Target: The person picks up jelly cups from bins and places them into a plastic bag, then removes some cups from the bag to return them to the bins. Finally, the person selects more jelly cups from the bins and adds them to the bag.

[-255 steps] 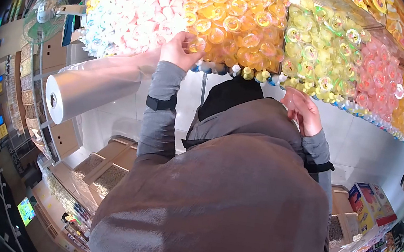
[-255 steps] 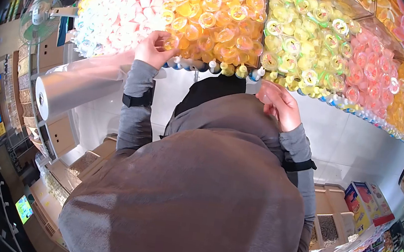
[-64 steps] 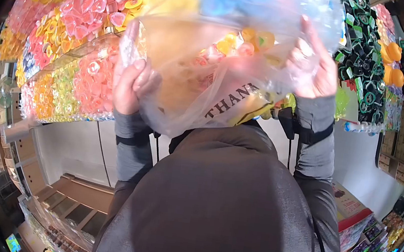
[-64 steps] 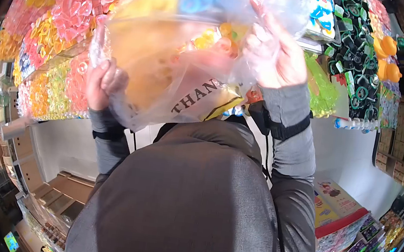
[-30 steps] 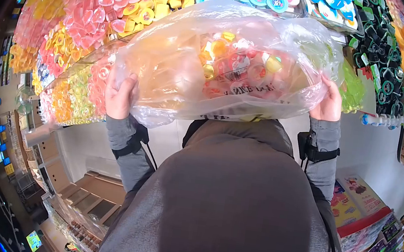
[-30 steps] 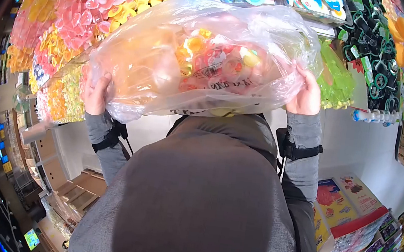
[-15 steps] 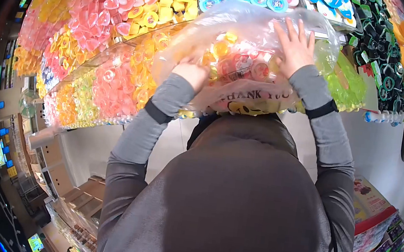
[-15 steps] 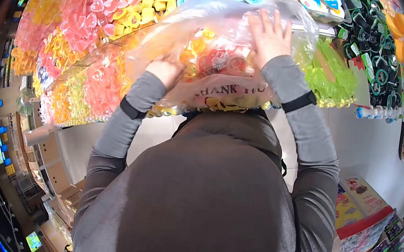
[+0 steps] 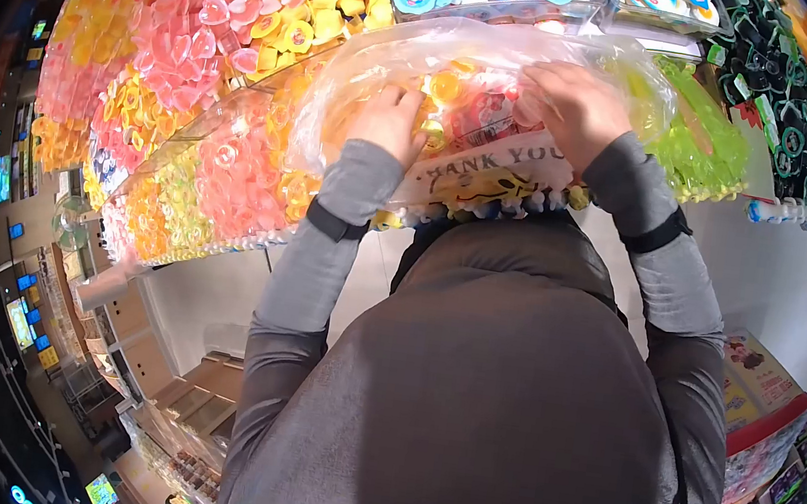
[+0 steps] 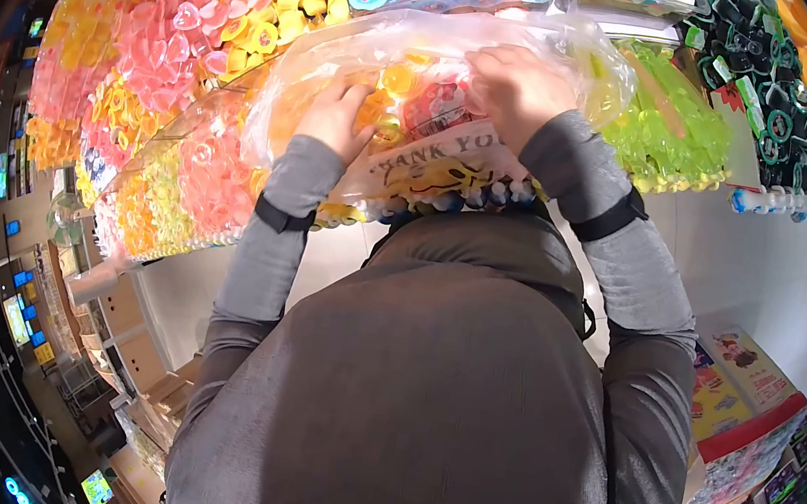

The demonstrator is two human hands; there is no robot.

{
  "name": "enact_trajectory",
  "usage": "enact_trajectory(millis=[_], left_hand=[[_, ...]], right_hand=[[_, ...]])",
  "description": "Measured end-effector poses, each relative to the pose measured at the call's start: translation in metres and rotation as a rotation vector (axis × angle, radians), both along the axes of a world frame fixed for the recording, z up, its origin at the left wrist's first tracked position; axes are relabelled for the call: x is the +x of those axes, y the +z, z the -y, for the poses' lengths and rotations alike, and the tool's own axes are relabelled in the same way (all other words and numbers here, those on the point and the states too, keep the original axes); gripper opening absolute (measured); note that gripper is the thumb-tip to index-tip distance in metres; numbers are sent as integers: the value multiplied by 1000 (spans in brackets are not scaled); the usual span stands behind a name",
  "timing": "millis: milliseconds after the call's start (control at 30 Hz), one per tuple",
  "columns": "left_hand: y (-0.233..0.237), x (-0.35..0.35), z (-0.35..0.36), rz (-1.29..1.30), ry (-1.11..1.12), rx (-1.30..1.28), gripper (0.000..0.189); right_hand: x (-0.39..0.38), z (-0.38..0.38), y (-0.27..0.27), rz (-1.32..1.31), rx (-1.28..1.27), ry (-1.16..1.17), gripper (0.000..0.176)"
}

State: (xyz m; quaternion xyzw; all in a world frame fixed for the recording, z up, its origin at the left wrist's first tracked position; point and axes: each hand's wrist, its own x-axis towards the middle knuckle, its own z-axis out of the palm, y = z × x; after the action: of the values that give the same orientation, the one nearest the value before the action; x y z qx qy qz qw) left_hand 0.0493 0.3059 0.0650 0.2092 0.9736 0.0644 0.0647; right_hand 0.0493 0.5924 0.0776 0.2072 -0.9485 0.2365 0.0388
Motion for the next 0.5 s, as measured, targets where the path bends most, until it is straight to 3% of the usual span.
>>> enact_trajectory(millis=[67,167,200,267,500], left_hand=[[-28,-9,-8,-2,101,-134,74],[-32,-19,-19,176,227,-251,87],[-38,-24,-15,194,196,-188,90],[-53,-27,0,240,145,-65,97],[-35,-19,-22,203,179,-7,90]], right_hand=[[2,13,-26,-77,-151,-6,42],[9,20,-53,17,-2,-89,40],[11,22,-58,-51,-52,-120,29],[13,20,-62,-150,-72,-164,32],[38,31,-65,-298,-68,-413,29]])
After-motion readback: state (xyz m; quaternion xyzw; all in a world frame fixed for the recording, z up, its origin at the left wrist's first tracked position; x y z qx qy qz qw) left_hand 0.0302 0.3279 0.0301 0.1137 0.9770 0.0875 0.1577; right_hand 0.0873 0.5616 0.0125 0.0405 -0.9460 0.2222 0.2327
